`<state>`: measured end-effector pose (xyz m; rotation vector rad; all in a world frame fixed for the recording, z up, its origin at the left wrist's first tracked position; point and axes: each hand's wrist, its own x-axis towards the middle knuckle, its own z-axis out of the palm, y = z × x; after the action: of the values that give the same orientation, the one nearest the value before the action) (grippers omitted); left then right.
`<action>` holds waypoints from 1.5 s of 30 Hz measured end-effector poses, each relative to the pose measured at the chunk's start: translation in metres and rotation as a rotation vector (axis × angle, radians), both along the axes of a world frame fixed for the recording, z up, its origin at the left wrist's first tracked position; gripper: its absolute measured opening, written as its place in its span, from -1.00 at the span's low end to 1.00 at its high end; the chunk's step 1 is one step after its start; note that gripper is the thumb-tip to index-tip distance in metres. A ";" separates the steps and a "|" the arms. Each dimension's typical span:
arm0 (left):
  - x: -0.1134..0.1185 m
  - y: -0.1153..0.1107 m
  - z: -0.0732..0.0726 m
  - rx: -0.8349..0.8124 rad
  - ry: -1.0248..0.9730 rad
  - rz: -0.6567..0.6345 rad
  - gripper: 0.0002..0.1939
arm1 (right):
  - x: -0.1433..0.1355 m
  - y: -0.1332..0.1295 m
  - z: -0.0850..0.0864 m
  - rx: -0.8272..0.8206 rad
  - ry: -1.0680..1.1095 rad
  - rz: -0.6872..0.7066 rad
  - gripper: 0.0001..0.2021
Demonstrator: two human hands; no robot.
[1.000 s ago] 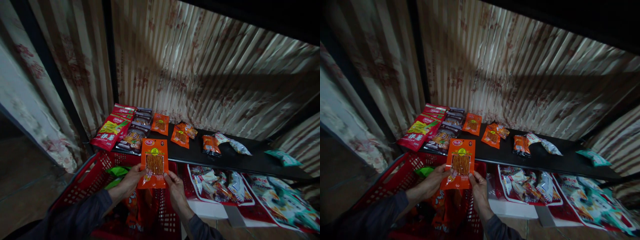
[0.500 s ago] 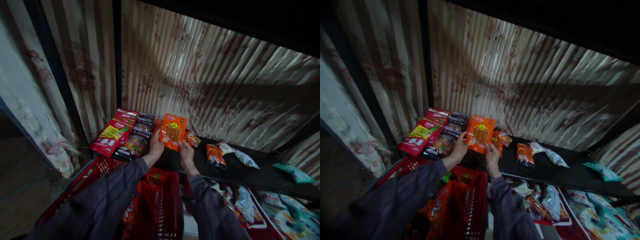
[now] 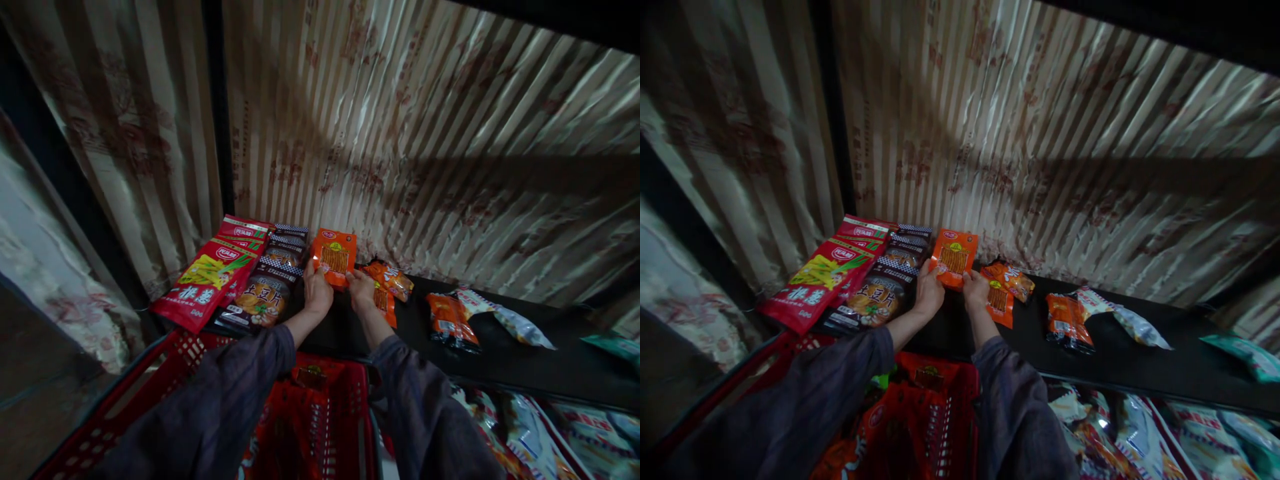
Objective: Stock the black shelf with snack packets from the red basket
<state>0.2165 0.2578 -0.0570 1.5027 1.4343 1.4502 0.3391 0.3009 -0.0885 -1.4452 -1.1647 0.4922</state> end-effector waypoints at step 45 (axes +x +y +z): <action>-0.013 -0.009 -0.030 0.012 1.055 -0.118 -0.54 | -0.041 -0.035 0.017 -0.326 -0.952 -0.071 -0.64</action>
<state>0.2031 0.2491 -0.0872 2.4759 1.8111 0.5376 0.2977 0.2657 -0.0719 -2.0894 -1.8098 -0.1109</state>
